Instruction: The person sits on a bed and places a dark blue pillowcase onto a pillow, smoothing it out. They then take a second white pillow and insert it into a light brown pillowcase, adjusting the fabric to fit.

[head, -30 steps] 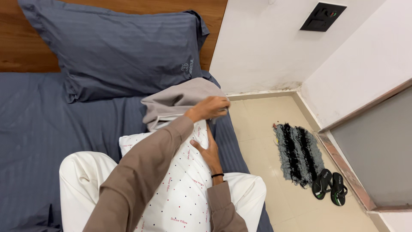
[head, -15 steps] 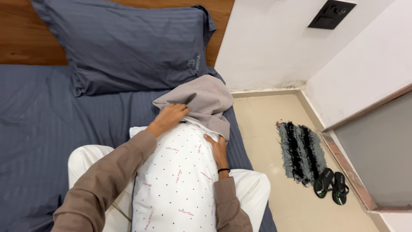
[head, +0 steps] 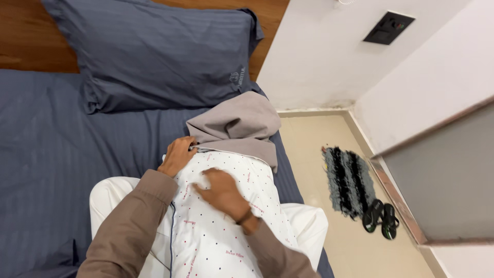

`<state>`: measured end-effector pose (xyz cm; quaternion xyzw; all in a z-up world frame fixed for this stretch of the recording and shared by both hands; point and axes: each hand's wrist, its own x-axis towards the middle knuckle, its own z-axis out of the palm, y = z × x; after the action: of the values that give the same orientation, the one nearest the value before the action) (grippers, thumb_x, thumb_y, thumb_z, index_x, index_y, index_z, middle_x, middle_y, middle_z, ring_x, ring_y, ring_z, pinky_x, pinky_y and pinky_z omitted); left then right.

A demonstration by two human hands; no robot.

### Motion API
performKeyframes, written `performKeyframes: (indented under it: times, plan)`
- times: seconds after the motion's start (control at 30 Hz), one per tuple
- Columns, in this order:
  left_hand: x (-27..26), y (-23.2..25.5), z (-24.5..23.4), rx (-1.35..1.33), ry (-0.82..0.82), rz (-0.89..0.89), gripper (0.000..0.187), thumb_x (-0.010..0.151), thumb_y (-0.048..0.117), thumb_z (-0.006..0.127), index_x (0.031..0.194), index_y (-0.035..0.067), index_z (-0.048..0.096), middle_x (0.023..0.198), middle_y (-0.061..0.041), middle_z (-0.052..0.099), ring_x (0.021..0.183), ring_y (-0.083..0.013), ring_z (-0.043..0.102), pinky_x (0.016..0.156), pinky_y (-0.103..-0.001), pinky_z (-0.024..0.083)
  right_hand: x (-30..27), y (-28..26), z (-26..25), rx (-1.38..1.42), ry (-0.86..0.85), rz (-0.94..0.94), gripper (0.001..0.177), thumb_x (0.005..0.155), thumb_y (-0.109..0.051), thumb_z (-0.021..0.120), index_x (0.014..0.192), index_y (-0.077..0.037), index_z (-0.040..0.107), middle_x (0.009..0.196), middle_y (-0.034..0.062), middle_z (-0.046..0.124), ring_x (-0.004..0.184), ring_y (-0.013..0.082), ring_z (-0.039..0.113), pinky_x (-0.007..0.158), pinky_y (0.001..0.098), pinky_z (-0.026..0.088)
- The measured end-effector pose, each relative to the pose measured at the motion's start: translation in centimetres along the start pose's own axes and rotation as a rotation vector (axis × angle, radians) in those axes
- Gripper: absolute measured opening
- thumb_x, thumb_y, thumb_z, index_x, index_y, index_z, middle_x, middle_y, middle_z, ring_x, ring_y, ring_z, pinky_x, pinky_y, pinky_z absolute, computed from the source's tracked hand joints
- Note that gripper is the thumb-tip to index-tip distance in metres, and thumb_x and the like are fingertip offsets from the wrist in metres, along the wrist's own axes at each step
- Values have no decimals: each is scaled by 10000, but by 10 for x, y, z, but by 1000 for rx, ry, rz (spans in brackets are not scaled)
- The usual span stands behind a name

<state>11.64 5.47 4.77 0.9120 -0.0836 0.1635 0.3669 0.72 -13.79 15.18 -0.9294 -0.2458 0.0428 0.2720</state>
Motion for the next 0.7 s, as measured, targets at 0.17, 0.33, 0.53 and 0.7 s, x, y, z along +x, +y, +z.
performKeyframes:
  times: [0.17, 0.33, 0.53, 0.7]
  plan:
    - [1, -1, -9, -115, 1, 40, 193, 777, 88, 759, 940, -1, 706, 940, -154, 733, 913, -333, 679, 805, -428, 557, 51, -65, 84, -640, -299, 162, 768, 804, -481, 784, 1343, 36, 606, 1506, 340, 404, 1401, 588, 320, 1086, 748, 169]
    - [-4, 9, -25, -153, 85, 84, 185, 764, 74, 779, 916, 0, 703, 919, -157, 724, 904, -341, 667, 797, -427, 548, 64, -19, 118, -681, 47, -19, 802, 753, -330, 791, 1466, -94, 511, 1544, 225, 403, 1474, 451, 275, 1194, 648, 93]
    - [5, 20, -30, -128, 379, 4, 184, 714, 80, 791, 866, 30, 700, 896, -115, 720, 895, -327, 670, 778, -420, 537, 29, -11, 15, -246, 267, -73, 747, 689, 2, 763, 1401, -143, 590, 1514, 180, 481, 1428, 400, 394, 1193, 565, 222]
    - [0, 25, -31, -138, 404, 21, 187, 759, 74, 795, 907, 12, 700, 896, -130, 708, 892, -342, 667, 774, -429, 530, 15, -21, -34, -134, 459, -126, 704, 696, 106, 667, 1363, -116, 620, 1493, 157, 527, 1416, 390, 444, 1187, 550, 276]
